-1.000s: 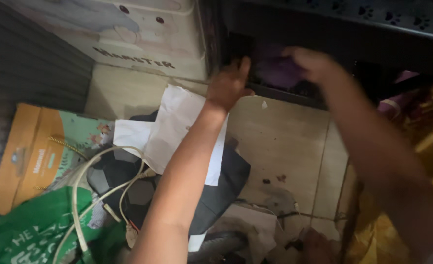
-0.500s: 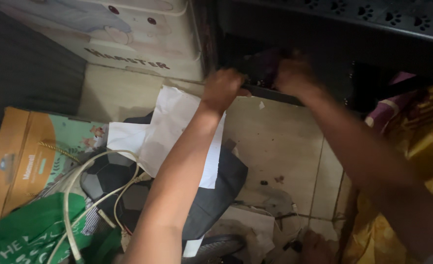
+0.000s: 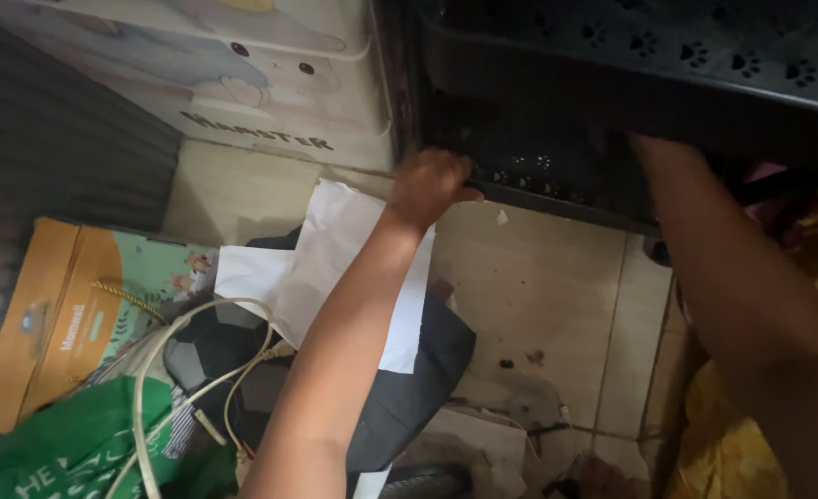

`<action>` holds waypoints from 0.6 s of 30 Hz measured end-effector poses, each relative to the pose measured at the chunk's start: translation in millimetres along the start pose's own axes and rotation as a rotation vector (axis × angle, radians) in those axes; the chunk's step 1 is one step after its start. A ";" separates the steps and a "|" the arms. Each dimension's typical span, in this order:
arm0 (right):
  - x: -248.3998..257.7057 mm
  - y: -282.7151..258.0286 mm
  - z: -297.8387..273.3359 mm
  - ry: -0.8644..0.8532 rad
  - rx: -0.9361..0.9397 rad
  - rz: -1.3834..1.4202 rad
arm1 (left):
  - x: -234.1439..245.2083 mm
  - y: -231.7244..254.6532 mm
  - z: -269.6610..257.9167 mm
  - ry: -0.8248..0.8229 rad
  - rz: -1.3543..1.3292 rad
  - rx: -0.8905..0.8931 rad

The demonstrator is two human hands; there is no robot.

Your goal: The person cleans a black plastic storage unit by removing items, wiping the interior with a purple cloth, and placing items back. They also organize various objects on the floor, including a bag, papers, and small containers.

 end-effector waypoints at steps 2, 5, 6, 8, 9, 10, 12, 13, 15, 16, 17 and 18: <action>-16.9 -10.1 11.9 -0.009 -0.002 -0.061 | -0.3 0.1 -0.2 -0.036 -0.039 0.003; -46.9 -44.8 25.6 -0.030 0.028 -0.070 | 4.5 0.8 -0.1 -0.063 -0.075 0.005; -55.9 -58.7 28.2 -0.036 0.045 -0.059 | 7.7 2.5 -0.2 -0.051 -0.077 0.004; -67.6 -84.3 31.1 -0.048 0.082 -0.018 | 15.5 5.9 -1.6 -0.017 -0.084 0.007; -69.1 -93.7 31.9 -0.055 0.099 0.002 | 19.7 8.2 -3.4 0.005 -0.089 0.009; -69.2 -100.3 32.1 -0.065 0.109 0.021 | 23.6 9.7 -5.2 0.028 -0.092 0.013; -69.6 -105.9 28.4 -0.110 0.128 0.062 | 23.6 11.3 -8.4 0.001 -0.099 0.029; -70.1 -107.1 24.8 -0.133 0.143 0.086 | 23.3 12.0 -11.0 -0.014 -0.103 0.037; -69.8 -115.2 12.7 -0.158 0.289 0.072 | 31.8 17.0 -13.0 0.075 -0.160 0.002; -70.6 -119.2 7.0 -0.169 0.338 0.048 | 37.7 17.5 -11.8 0.121 -0.184 -0.022; -70.8 -123.4 1.7 -0.180 0.387 0.023 | 41.1 17.8 -12.2 0.144 -0.199 -0.019; -70.2 -121.6 0.0 -0.190 0.349 0.059 | 44.6 17.9 -12.7 0.168 -0.212 -0.019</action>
Point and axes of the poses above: each hand's wrist, its own z-axis towards the middle knuckle, its own x-axis out of the back of the hand, y = z × x, the point moved 9 cm from there along z, towards the middle knuckle, and after that the axes turned 1 degree about -y, right-handed, at the moved point
